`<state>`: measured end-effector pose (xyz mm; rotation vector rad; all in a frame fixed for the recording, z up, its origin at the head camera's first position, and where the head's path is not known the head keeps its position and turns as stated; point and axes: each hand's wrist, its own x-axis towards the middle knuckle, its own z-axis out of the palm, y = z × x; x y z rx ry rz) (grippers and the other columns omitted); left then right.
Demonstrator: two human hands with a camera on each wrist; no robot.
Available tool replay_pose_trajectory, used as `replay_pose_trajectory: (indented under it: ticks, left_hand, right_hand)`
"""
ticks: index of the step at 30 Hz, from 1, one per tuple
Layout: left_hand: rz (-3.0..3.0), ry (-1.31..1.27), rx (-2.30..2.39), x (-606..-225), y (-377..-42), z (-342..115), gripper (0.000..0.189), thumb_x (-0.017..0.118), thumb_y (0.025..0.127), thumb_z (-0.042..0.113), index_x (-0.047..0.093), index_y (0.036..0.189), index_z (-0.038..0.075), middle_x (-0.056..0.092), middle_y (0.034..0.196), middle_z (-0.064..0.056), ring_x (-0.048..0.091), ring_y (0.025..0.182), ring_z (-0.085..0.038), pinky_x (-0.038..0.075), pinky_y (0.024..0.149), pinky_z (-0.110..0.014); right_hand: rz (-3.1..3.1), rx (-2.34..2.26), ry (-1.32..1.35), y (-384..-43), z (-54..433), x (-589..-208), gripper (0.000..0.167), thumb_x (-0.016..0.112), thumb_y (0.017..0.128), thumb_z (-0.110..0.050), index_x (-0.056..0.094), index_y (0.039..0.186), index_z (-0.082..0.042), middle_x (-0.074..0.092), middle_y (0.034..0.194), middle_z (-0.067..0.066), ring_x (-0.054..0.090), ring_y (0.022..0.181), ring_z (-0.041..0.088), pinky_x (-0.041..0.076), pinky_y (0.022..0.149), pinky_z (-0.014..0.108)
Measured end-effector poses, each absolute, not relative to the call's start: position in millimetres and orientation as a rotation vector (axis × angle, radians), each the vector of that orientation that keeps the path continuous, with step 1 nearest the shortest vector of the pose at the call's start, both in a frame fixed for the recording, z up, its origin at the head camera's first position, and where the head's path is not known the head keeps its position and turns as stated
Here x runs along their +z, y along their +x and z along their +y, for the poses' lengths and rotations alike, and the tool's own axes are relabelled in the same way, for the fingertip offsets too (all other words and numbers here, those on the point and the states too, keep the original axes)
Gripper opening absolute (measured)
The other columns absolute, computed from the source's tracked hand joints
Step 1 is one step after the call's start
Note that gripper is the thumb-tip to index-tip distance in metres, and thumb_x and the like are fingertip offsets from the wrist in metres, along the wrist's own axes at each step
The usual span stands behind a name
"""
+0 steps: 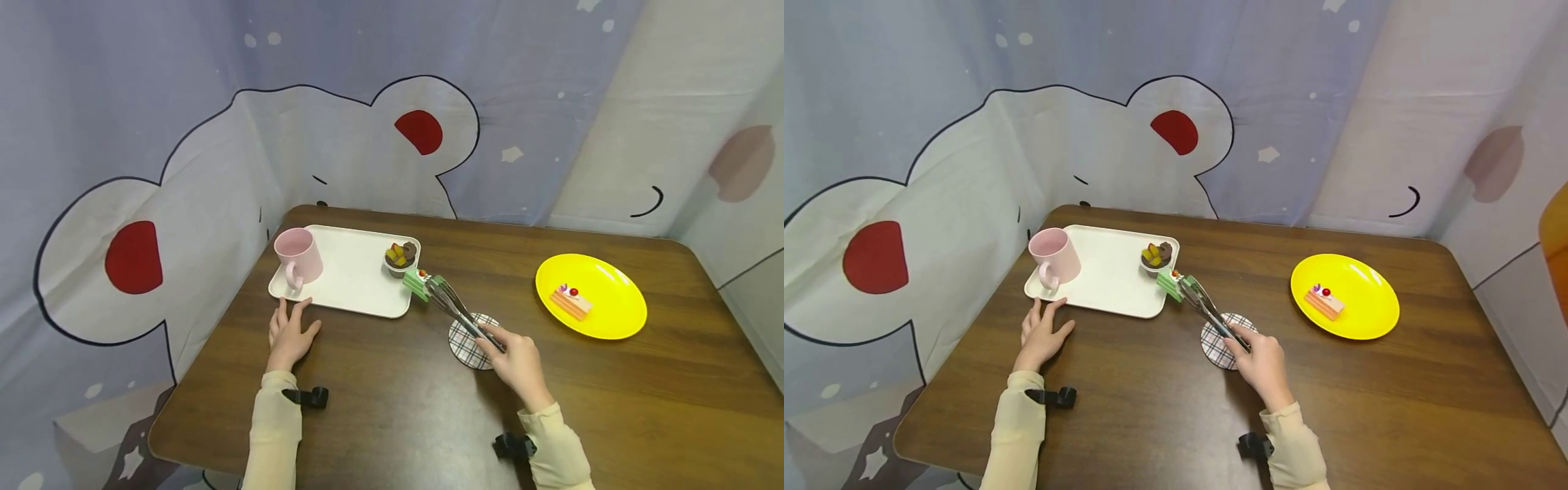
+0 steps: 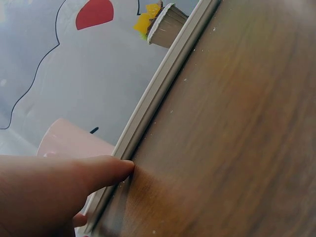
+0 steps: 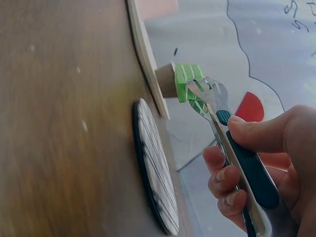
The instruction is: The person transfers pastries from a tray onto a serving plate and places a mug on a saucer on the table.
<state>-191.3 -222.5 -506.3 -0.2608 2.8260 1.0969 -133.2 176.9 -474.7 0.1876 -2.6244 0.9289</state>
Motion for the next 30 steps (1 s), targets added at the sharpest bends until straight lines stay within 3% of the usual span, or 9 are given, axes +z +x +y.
replay_pose_trajectory:
  ticks: [9,16,20,22,28,30]
  left_hand:
    - [2.831,-0.244,1.096,-508.4,-192.1,-224.2,0.056,0.052,0.097,0.029,0.029,0.148,0.023,-0.014,0.161,-0.022,-0.011,0.147,-0.045,-0.002,0.115,-0.066]
    - [2.826,-0.244,1.095,-508.4,-191.7,-223.6,0.056,0.051,0.098,0.029,0.029,0.149,0.023,-0.014,0.161,-0.022,-0.011,0.147,-0.045,-0.002,0.115,-0.066]
    - [2.825,-0.243,1.098,-507.8,-191.6,-223.6,0.056,0.052,0.098,0.029,0.029,0.149,0.023,-0.014,0.161,-0.022,-0.011,0.147,-0.045,-0.002,0.115,-0.066]
    - [2.824,-0.243,1.099,-507.4,-191.7,-223.6,0.056,0.052,0.098,0.029,0.029,0.149,0.023,-0.014,0.161,-0.022,-0.012,0.147,-0.045,-0.002,0.115,-0.066]
    - [2.823,-0.244,1.096,-507.1,-191.3,-223.5,0.056,0.051,0.098,0.029,0.029,0.149,0.023,-0.014,0.161,-0.022,-0.012,0.147,-0.045,-0.002,0.115,-0.066]
    - [2.824,-0.246,1.094,-507.3,-190.9,-223.6,0.056,0.051,0.098,0.029,0.029,0.149,0.023,-0.014,0.161,-0.023,-0.012,0.147,-0.045,-0.002,0.115,-0.066]
  right_hand:
    - [-2.579,0.903,0.099,-125.3,201.7,-472.8,0.029,0.076,0.081,-0.012,0.073,0.107,0.001,0.074,0.095,0.022,0.070,0.079,0.038,0.051,0.068,0.050]
    - [-2.570,0.894,-0.036,-118.9,224.4,-469.0,0.031,0.077,0.080,-0.011,0.071,0.108,0.003,0.074,0.090,0.022,0.054,0.061,0.021,0.041,0.054,0.029]
    - [-2.546,0.890,-0.101,-116.0,235.3,-464.5,0.033,0.077,0.081,-0.010,0.070,0.109,0.004,0.073,0.089,0.025,0.049,0.059,0.020,0.035,0.051,0.024]
    - [-2.512,0.868,-0.116,-115.2,240.9,-463.6,0.033,0.078,0.079,-0.009,0.071,0.109,0.004,0.073,0.090,0.025,0.052,0.060,0.023,0.037,0.052,0.025]
    - [-2.425,0.790,-0.149,-111.8,261.1,-459.9,0.035,0.078,0.077,-0.008,0.070,0.108,0.005,0.071,0.094,0.027,0.066,0.078,0.048,0.047,0.067,0.052]
    - [-2.430,0.782,-0.198,-110.2,268.4,-457.4,0.036,0.077,0.078,-0.009,0.070,0.110,0.005,0.070,0.094,0.027,0.065,0.081,0.050,0.046,0.067,0.052]
